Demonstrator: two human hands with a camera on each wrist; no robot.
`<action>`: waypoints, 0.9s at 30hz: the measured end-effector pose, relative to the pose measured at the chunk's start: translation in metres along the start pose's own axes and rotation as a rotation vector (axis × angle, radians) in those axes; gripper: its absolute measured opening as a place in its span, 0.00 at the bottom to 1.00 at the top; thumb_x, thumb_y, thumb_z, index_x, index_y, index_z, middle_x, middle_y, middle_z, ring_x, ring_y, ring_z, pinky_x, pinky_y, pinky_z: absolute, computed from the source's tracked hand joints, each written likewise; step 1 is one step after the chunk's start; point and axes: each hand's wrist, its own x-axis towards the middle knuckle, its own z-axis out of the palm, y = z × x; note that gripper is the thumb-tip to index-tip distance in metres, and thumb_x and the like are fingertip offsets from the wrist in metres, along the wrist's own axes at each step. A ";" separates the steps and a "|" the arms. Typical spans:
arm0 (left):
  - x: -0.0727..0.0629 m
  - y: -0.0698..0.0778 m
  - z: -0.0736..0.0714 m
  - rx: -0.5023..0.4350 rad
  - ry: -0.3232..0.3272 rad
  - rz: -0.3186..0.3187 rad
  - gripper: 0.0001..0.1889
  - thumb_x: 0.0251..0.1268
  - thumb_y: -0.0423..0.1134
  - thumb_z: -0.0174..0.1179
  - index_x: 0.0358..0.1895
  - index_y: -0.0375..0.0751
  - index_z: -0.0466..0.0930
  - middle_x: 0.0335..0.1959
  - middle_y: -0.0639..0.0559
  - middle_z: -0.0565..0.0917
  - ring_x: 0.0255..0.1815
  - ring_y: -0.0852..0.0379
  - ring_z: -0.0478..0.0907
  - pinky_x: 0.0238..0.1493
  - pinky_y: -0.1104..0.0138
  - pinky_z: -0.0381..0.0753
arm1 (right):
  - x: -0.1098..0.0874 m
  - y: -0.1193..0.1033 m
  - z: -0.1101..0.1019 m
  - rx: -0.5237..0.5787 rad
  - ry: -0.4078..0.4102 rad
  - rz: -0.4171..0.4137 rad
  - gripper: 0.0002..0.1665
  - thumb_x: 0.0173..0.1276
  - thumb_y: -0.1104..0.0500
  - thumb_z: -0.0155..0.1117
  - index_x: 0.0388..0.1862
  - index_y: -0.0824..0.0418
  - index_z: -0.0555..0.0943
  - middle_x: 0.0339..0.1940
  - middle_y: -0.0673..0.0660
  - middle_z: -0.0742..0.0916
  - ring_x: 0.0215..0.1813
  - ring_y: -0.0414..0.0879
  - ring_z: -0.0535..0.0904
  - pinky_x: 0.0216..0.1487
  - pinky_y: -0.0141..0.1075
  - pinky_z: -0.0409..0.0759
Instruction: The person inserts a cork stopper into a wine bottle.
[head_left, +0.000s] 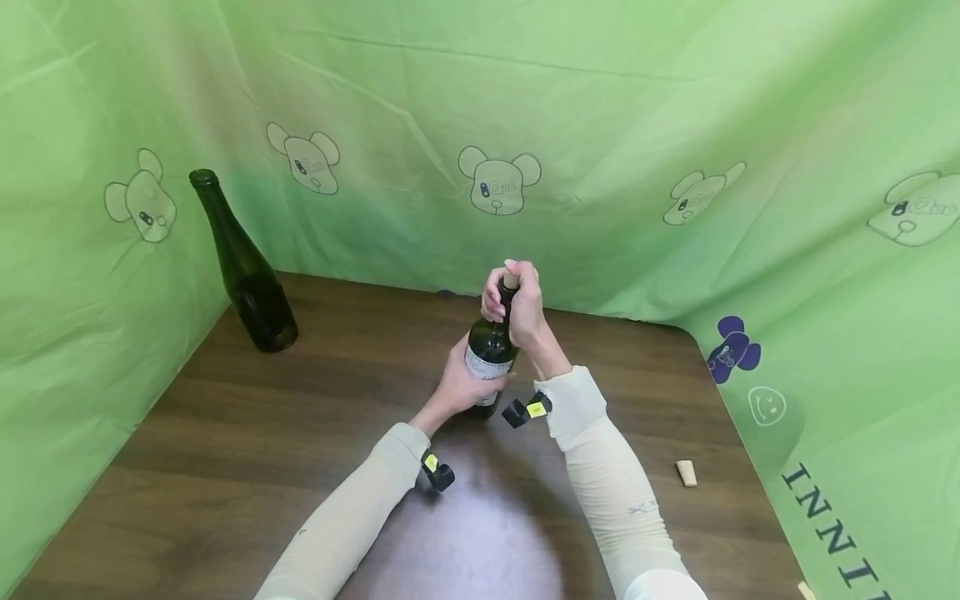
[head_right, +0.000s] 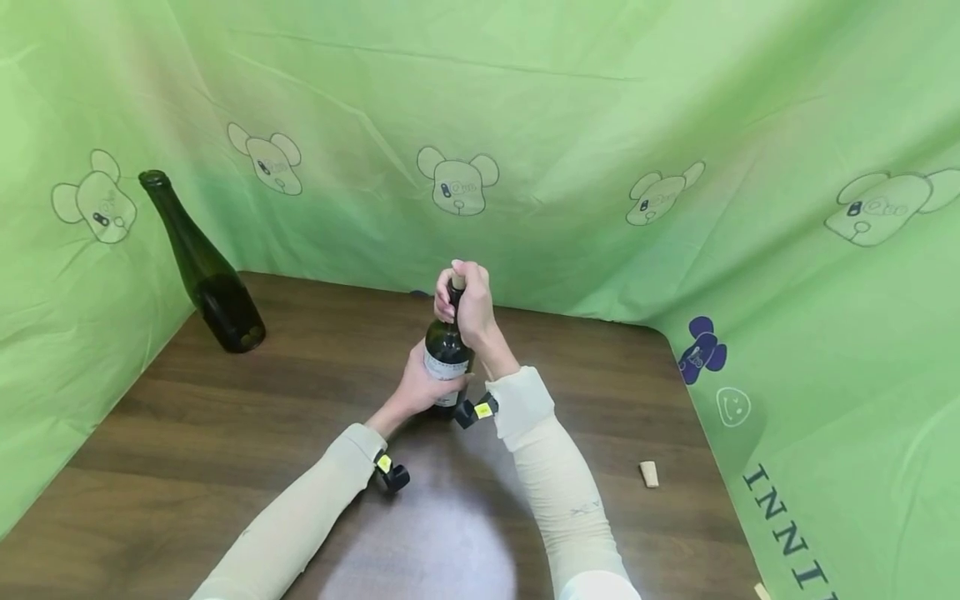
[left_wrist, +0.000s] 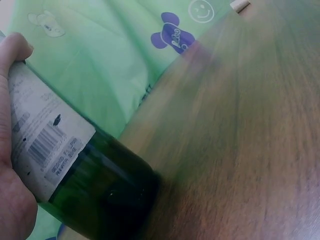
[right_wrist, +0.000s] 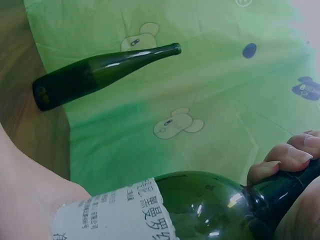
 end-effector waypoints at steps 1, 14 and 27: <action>0.000 0.000 0.000 0.004 0.002 0.000 0.33 0.43 0.35 0.79 0.56 0.42 0.75 0.43 0.46 0.85 0.42 0.54 0.82 0.52 0.61 0.81 | 0.000 0.000 0.000 0.001 0.003 -0.003 0.27 0.69 0.51 0.31 0.09 0.52 0.63 0.05 0.42 0.66 0.10 0.36 0.55 0.12 0.33 0.51; 0.000 0.001 0.002 0.011 0.025 0.005 0.34 0.43 0.35 0.79 0.58 0.41 0.74 0.44 0.45 0.84 0.43 0.52 0.81 0.53 0.59 0.80 | 0.000 0.004 -0.003 -0.008 -0.031 -0.039 0.27 0.70 0.49 0.31 0.10 0.50 0.63 0.05 0.40 0.66 0.10 0.37 0.55 0.13 0.33 0.50; -0.002 0.003 0.003 0.007 0.043 0.006 0.35 0.43 0.36 0.80 0.58 0.43 0.74 0.44 0.46 0.85 0.43 0.52 0.82 0.53 0.58 0.81 | 0.001 0.007 -0.003 -0.015 -0.014 -0.088 0.28 0.72 0.49 0.30 0.11 0.51 0.63 0.05 0.41 0.66 0.09 0.36 0.56 0.11 0.34 0.51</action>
